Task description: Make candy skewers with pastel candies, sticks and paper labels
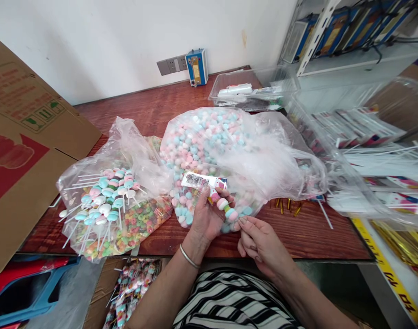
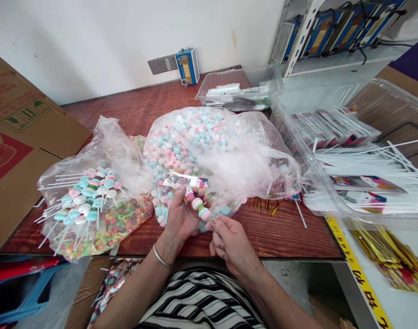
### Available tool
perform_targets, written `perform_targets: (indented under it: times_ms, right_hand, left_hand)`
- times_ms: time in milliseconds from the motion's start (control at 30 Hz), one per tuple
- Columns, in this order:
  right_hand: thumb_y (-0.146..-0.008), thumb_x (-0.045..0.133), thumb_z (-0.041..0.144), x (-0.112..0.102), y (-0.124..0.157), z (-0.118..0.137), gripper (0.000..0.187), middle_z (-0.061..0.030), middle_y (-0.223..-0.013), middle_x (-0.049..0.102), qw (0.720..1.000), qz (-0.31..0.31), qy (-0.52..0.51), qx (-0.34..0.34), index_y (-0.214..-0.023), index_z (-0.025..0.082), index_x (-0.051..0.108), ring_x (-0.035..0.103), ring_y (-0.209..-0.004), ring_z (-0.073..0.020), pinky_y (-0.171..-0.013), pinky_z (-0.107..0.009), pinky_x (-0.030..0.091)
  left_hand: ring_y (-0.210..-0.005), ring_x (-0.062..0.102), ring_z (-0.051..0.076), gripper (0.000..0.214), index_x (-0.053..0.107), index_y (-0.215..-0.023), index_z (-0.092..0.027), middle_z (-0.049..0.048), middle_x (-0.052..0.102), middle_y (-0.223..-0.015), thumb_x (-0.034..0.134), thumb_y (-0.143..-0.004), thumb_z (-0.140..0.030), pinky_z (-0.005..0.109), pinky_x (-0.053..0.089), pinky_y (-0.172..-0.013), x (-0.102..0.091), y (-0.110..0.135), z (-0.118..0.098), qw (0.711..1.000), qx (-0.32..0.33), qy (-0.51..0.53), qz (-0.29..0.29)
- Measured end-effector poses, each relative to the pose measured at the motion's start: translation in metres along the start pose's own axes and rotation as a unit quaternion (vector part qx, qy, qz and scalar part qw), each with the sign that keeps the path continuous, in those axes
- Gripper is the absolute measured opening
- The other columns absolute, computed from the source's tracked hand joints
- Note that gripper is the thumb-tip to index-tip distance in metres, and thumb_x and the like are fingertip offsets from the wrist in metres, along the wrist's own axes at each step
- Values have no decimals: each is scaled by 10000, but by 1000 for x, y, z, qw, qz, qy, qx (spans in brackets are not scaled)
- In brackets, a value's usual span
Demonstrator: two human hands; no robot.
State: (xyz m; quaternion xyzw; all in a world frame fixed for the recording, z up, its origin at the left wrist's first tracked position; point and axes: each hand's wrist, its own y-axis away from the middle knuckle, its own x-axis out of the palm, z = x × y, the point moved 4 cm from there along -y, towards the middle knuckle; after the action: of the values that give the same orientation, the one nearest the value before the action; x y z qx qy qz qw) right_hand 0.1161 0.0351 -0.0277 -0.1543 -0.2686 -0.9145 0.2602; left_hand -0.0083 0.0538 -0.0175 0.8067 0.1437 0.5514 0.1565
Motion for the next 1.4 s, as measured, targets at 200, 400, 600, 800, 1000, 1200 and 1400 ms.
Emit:
perform_targets:
  times_ms: [200, 400, 600, 800, 1000, 1200, 1400]
  right_hand:
    - [-904, 516, 428, 0, 1, 10, 289, 38, -547, 492, 943, -97, 268, -173, -771, 183, 589, 434, -474, -108, -510, -234, 377]
    - [-970, 439, 315, -2, 8, 18, 248, 8, -656, 608, 848, -119, 435, -278, -839, 193, 611, 542, -570, -127, -563, -225, 399]
    - [-957, 489, 245, 4, 12, 23, 165, 3, -648, 639, 722, -165, 550, -386, -911, 162, 624, 545, -519, -124, -521, -246, 377]
    - [-925, 529, 121, 17, 20, 21, 104, -16, -591, 612, 556, -127, 648, -505, -893, 120, 628, 508, -514, -142, -564, -311, 355]
    - [-935, 514, 145, 19, 18, 16, 169, -1, -565, 574, 601, -112, 623, -488, -800, 164, 615, 488, -510, -134, -554, -306, 345]
    - [-940, 506, 402, -7, -2, 8, 260, 73, -497, 429, 957, -84, 218, -169, -803, 190, 566, 367, -402, -82, -424, -225, 297]
    - [-851, 627, 466, 1, -3, -2, 301, 155, -391, 262, 993, 28, -111, 20, -779, 178, 577, 137, -297, -23, -375, -191, 302]
  left_hand:
    - [-754, 674, 186, 252, 640, -823, -143, 64, 706, -826, 665, -808, -394, 351, 526, -811, 1, 5, 18, 996, 22, -86, -31]
    - [-999, 658, 209, 272, 645, -1058, -182, 94, 664, -1165, 653, -836, -340, 324, 528, -848, 6, 3, -3, 995, 78, -53, -24]
    - [-697, 627, 105, 56, 645, -870, -161, 8, 630, -772, 623, -863, -213, 258, 536, -764, 12, -4, -19, 992, 103, -7, -77]
    - [-610, 603, 95, 153, 593, -777, -169, -2, 607, -704, 630, -862, -290, 244, 539, -672, 10, -6, -7, 986, 115, -11, -117]
    - [-569, 594, 90, 219, 575, -761, -169, -12, 600, -678, 615, -865, -358, 215, 516, -597, 4, -6, 1, 978, 126, -46, -158]
    - [-653, 615, 134, 207, 592, -804, -171, 1, 589, -703, 630, -848, -370, 244, 510, -613, 13, 3, 7, 996, 71, -24, -50]
    - [-857, 678, 214, 246, 642, -862, -138, 73, 687, -838, 615, -848, -382, 363, 516, -861, 6, 4, 4, 1000, -1, -25, 2]
